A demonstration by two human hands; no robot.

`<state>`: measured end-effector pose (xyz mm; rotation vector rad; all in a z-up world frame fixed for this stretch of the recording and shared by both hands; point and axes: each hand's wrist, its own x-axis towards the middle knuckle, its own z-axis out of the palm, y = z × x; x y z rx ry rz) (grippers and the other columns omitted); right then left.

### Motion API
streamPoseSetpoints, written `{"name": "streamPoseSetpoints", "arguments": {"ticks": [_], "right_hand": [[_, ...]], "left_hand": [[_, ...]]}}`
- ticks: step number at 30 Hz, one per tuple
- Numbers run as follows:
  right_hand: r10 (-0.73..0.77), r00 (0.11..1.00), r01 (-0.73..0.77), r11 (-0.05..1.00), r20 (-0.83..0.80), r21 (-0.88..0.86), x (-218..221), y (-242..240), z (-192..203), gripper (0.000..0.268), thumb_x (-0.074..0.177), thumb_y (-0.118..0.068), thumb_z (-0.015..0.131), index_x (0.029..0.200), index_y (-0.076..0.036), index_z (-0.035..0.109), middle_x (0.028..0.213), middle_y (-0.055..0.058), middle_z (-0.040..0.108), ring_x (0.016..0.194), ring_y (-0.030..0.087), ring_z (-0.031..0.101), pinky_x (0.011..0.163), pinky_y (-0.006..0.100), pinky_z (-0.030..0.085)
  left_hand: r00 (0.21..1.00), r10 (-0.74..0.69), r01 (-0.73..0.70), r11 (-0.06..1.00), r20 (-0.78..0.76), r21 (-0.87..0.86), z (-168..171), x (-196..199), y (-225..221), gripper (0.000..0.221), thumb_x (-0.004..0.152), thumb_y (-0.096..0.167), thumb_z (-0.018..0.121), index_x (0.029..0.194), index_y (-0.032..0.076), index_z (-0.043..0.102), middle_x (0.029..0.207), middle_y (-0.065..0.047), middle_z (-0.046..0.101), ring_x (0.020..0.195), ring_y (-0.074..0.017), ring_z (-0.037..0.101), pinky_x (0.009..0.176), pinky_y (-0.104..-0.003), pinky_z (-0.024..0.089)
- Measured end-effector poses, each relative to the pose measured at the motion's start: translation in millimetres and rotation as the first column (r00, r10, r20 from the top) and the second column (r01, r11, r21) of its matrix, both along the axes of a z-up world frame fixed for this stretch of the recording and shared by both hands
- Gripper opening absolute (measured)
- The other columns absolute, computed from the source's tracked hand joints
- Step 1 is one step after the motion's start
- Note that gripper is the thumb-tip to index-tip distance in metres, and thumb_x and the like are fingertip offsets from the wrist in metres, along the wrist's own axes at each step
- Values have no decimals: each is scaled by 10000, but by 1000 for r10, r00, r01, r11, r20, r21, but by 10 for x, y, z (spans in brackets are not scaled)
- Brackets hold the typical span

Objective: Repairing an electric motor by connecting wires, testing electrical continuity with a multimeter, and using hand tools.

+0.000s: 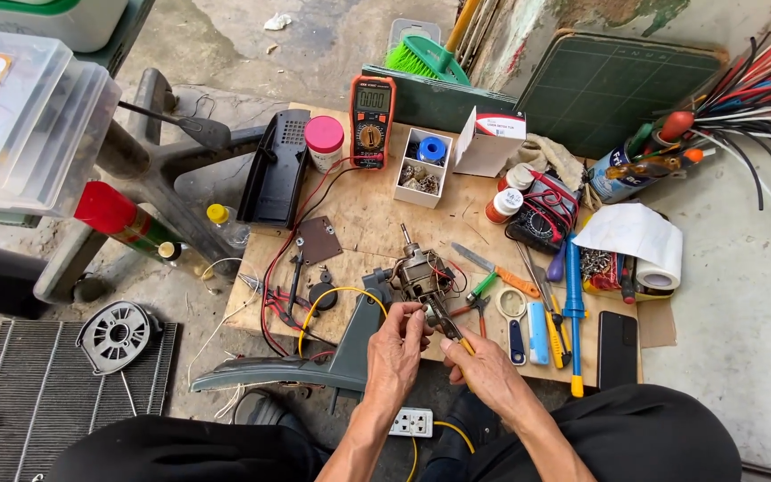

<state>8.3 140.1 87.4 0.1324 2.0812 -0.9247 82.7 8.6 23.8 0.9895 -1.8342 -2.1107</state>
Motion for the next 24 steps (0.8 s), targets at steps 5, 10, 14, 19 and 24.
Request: {"name": "streamPoseSetpoints", "arguments": {"ticks": [5,10,14,19,24], "right_hand": [[52,997,-52,999,-53,3,-14,75,-142,543,1011,-327,660,1483,-60,690,986,107,804,806,191,713,757,310,603],[106,989,-105,994,-102,23,8,82,-109,594,994,-374,663,1525,-115,723,897,74,779,774,180,712,729,305,585],[245,927,-227,969,-285,94,37,148,-192,588,997,-369,662,1536,-134,665,1131,51,774,965,202,750,848,325,590],[386,773,-350,921,-503,169,51,217,-370,519,1023,-376,637,1500,-176,665,1403,34,759,1097,248,805,926,374,640],[451,686,-369,892,-571,262,59,237,-475,565,1020,-385,660,1537,-163,614,1247,78,718,991,287,763,864,422,615]], "left_hand": [[999,-20,26,981,36,-195,-87,-17,8,196,1073,276,668,1175,142,768,843,-12,835,726,-118,770,665,-280,632],[999,-17,27,977,47,-212,-76,-13,-6,191,1069,290,680,1151,146,776,830,1,827,709,-117,752,649,-283,615],[999,-7,13,986,35,-165,-78,-8,10,193,1071,282,681,1149,140,785,832,3,825,720,-108,746,661,-274,615],[1000,9,-10,998,-9,-54,-22,-12,34,184,1086,245,669,1142,108,779,869,-9,833,737,-104,733,676,-270,616],[997,39,-35,997,-63,65,-48,-30,64,211,1112,202,606,1205,82,753,908,-40,844,769,-114,726,743,-269,650]]}}
